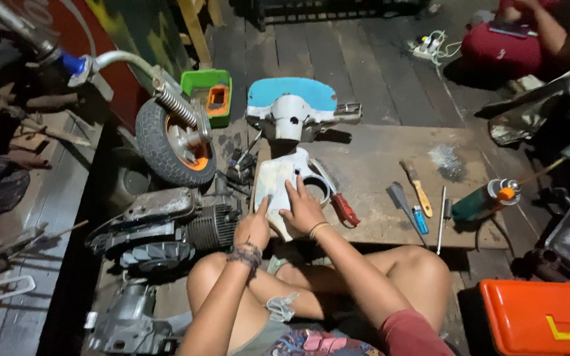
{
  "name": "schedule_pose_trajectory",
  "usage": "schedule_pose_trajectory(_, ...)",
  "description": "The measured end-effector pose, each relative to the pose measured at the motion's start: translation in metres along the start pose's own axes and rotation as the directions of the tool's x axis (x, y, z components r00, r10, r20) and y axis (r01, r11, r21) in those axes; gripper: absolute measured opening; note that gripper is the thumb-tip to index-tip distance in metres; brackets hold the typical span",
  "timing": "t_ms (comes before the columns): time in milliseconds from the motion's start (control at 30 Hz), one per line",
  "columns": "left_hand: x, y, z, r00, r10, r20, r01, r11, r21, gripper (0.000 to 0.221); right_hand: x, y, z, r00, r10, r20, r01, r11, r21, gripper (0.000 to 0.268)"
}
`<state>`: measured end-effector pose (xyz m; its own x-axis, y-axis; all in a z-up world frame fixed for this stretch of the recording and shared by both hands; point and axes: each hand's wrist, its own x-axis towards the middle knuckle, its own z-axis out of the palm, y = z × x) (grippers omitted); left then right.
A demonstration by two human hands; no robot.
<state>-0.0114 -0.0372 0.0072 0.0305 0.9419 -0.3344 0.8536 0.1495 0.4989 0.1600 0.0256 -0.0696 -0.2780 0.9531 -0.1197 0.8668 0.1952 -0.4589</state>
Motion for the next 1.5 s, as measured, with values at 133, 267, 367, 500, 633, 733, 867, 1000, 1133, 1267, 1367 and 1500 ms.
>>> schedule_pose_trajectory(133, 0.026, -0.006, 0.001, 1.000, -0.012, 0.008, 0.012, 1.000, 0.028, 0.061, -0.005, -0.003, 0.001, 1.000, 0.014, 0.002, -0.014, 1.000, 0.016, 0.085)
schedule_pose_trajectory(267, 0.028, 0.000, -0.003, 1.000, -0.009, -0.016, 0.010, 0.999, 0.043, 0.057, -0.002, 0.000, -0.001, 1.000, -0.001, -0.017, 0.001, 1.000, 0.014, 0.087)
schedule_pose_trajectory(367, 0.004, 0.007, -0.003, 1.000, -0.020, 0.009, 0.020, 1.000, 0.010, 0.057, -0.002, 0.000, -0.004, 1.000, -0.007, -0.011, 0.007, 1.000, 0.016, 0.087)
schedule_pose_trajectory(500, -0.012, 0.012, -0.011, 1.000, -0.013, 0.022, 0.013, 1.000, 0.007, 0.058, -0.002, 0.001, -0.002, 1.000, -0.004, 0.002, 0.004, 1.000, 0.002, 0.088)
schedule_pose_trajectory(633, 0.020, -0.004, 0.000, 0.999, -0.025, -0.026, 0.024, 0.999, -0.035, 0.055, -0.002, -0.001, -0.001, 1.000, -0.001, 0.010, 0.001, 1.000, 0.012, 0.088)
schedule_pose_trajectory(733, 0.028, -0.004, 0.002, 0.999, 0.010, -0.037, -0.007, 0.997, 0.081, 0.054, 0.000, 0.001, -0.003, 1.000, 0.011, 0.007, -0.011, 1.000, 0.018, 0.088)
schedule_pose_trajectory(867, 0.002, -0.004, 0.005, 1.000, -0.003, 0.002, 0.003, 0.999, 0.049, 0.054, 0.000, 0.002, 0.000, 1.000, 0.013, 0.020, -0.013, 1.000, 0.023, 0.087)
schedule_pose_trajectory(1000, -0.006, -0.012, 0.018, 1.000, -0.019, 0.021, 0.019, 1.000, 0.003, 0.055, -0.004, -0.005, -0.007, 0.999, 0.022, 0.030, -0.022, 0.999, 0.022, 0.086)
schedule_pose_trajectory(1133, 0.024, -0.010, 0.023, 1.000, 0.008, 0.006, -0.008, 1.000, -0.022, 0.056, -0.005, -0.001, 0.004, 1.000, -0.016, 0.005, 0.016, 1.000, -0.003, 0.086)
schedule_pose_trajectory(1267, 0.040, 0.003, 0.015, 0.997, 0.043, -0.064, -0.042, 0.999, 0.027, 0.052, -0.004, 0.000, -0.005, 0.999, -0.027, -0.037, 0.027, 0.999, 0.018, 0.086)
schedule_pose_trajectory(1367, 0.032, -0.011, 0.035, 0.996, 0.000, -0.084, -0.002, 1.000, -0.022, 0.053, -0.006, -0.002, -0.004, 0.999, -0.025, -0.032, 0.026, 0.999, 0.038, 0.086)
schedule_pose_trajectory(1500, -0.015, 0.009, 0.011, 0.999, -0.046, -0.010, 0.046, 0.999, 0.001, 0.055, -0.004, -0.001, -0.003, 1.000, -0.018, -0.008, 0.018, 1.000, 0.003, 0.087)
